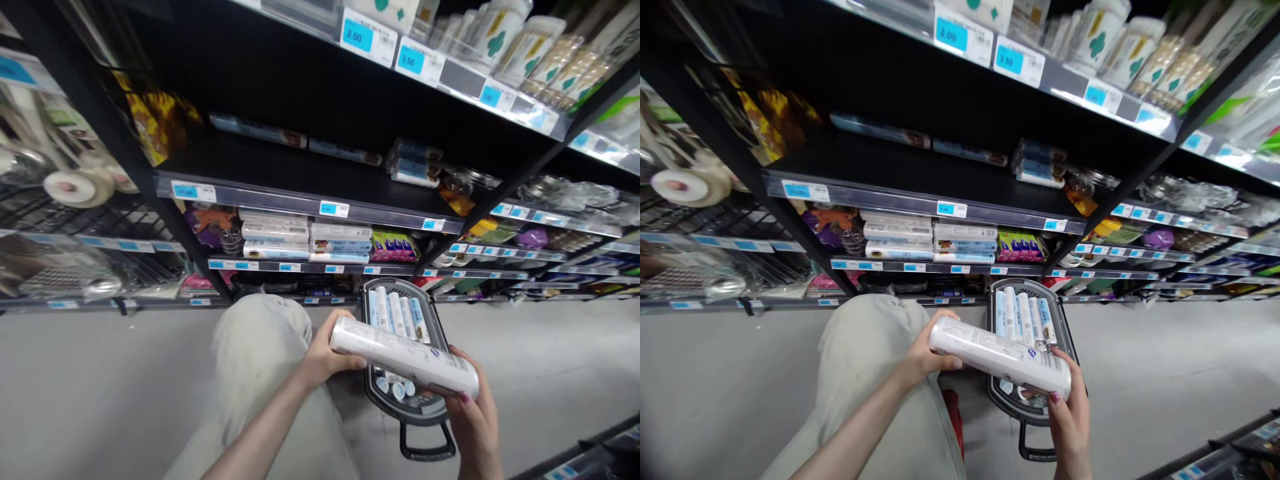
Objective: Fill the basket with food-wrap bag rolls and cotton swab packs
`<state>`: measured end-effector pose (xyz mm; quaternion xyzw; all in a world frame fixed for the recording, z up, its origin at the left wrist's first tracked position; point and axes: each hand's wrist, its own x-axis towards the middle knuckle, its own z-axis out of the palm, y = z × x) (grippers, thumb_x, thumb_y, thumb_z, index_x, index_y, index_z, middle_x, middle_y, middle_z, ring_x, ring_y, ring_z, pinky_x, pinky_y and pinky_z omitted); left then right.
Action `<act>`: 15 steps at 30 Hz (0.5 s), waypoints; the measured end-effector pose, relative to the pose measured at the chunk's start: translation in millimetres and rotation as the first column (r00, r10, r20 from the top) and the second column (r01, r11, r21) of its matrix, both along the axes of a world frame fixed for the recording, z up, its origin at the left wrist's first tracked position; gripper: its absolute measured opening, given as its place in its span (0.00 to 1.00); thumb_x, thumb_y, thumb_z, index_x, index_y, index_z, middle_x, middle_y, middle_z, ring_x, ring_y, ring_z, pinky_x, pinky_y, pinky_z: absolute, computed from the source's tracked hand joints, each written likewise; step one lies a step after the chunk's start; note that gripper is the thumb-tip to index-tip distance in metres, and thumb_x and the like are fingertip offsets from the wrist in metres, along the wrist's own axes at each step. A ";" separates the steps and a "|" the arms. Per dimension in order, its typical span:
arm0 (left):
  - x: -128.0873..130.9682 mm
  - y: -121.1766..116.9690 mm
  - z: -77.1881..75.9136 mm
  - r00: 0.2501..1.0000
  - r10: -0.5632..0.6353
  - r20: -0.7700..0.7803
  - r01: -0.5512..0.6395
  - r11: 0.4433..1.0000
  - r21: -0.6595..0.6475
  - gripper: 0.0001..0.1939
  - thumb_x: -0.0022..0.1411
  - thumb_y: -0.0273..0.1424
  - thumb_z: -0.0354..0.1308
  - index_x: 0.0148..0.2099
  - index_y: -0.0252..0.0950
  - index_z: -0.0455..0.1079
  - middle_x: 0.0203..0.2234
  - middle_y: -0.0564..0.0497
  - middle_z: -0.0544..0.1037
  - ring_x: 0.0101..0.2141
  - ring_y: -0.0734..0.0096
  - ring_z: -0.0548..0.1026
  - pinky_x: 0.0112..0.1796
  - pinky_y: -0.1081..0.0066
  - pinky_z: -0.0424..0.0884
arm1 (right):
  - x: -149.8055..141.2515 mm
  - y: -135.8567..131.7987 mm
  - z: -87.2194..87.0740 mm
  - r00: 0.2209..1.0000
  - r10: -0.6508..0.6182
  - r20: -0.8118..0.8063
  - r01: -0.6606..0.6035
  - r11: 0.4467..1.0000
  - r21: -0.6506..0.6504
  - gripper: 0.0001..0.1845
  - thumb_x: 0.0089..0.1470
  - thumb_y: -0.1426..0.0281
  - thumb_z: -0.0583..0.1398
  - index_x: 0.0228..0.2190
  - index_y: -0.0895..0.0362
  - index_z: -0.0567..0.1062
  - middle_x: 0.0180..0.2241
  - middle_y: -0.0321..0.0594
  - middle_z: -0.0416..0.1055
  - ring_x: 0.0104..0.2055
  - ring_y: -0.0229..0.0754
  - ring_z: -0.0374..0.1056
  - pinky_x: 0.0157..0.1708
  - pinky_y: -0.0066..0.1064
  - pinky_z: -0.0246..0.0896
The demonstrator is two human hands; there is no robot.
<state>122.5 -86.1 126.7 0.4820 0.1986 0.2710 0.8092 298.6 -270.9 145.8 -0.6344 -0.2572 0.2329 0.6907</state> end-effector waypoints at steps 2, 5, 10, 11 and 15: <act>-0.1 -1.6 0.9 1.000 0.007 -0.002 -0.007 1.000 -0.009 0.34 0.36 0.33 0.72 0.43 0.38 0.58 0.29 0.57 0.66 0.27 0.76 0.64 0.27 0.78 0.58 | 1.6 0.5 -1.0 1.000 0.010 -0.005 -0.010 1.000 -0.013 0.29 0.44 0.55 0.63 0.47 0.56 0.68 0.43 0.49 0.66 0.37 0.49 0.67 0.24 0.33 0.67; -0.6 -4.4 1.5 1.000 0.011 0.001 -0.011 1.000 -0.013 0.39 0.38 0.32 0.71 0.51 0.40 0.55 0.36 0.53 0.68 0.32 0.73 0.67 0.33 0.76 0.62 | 5.2 -0.5 -4.1 1.000 0.000 0.004 0.000 0.999 -0.044 0.29 0.43 0.54 0.63 0.44 0.57 0.69 0.40 0.48 0.67 0.34 0.48 0.67 0.22 0.31 0.65; -0.7 -5.3 0.1 1.000 0.007 0.010 -0.008 0.999 0.035 0.41 0.35 0.27 0.72 0.52 0.41 0.57 0.48 0.48 0.67 0.42 0.69 0.68 0.40 0.75 0.63 | 8.0 -2.1 -8.0 0.999 -0.047 0.002 0.047 0.995 -0.091 0.28 0.45 0.53 0.61 0.45 0.55 0.68 0.37 0.44 0.68 0.27 0.42 0.67 0.20 0.29 0.62; -0.3 -4.7 -0.5 1.000 0.007 0.003 -0.007 0.999 0.037 0.39 0.35 0.27 0.72 0.50 0.40 0.58 0.46 0.49 0.68 0.40 0.70 0.69 0.39 0.76 0.63 | 7.9 -2.1 -8.4 0.999 -0.036 -0.001 0.036 0.995 -0.094 0.28 0.46 0.52 0.60 0.45 0.55 0.68 0.35 0.43 0.69 0.25 0.40 0.66 0.20 0.30 0.62; 1.8 -2.3 -1.3 1.000 0.017 -0.007 -0.017 1.000 0.010 0.34 0.34 0.27 0.73 0.44 0.38 0.60 0.35 0.54 0.70 0.30 0.76 0.69 0.28 0.79 0.65 | 7.9 -2.9 -9.2 0.999 0.046 -0.020 -0.047 0.996 -0.072 0.29 0.48 0.49 0.59 0.46 0.55 0.67 0.31 0.41 0.70 0.20 0.38 0.64 0.21 0.30 0.60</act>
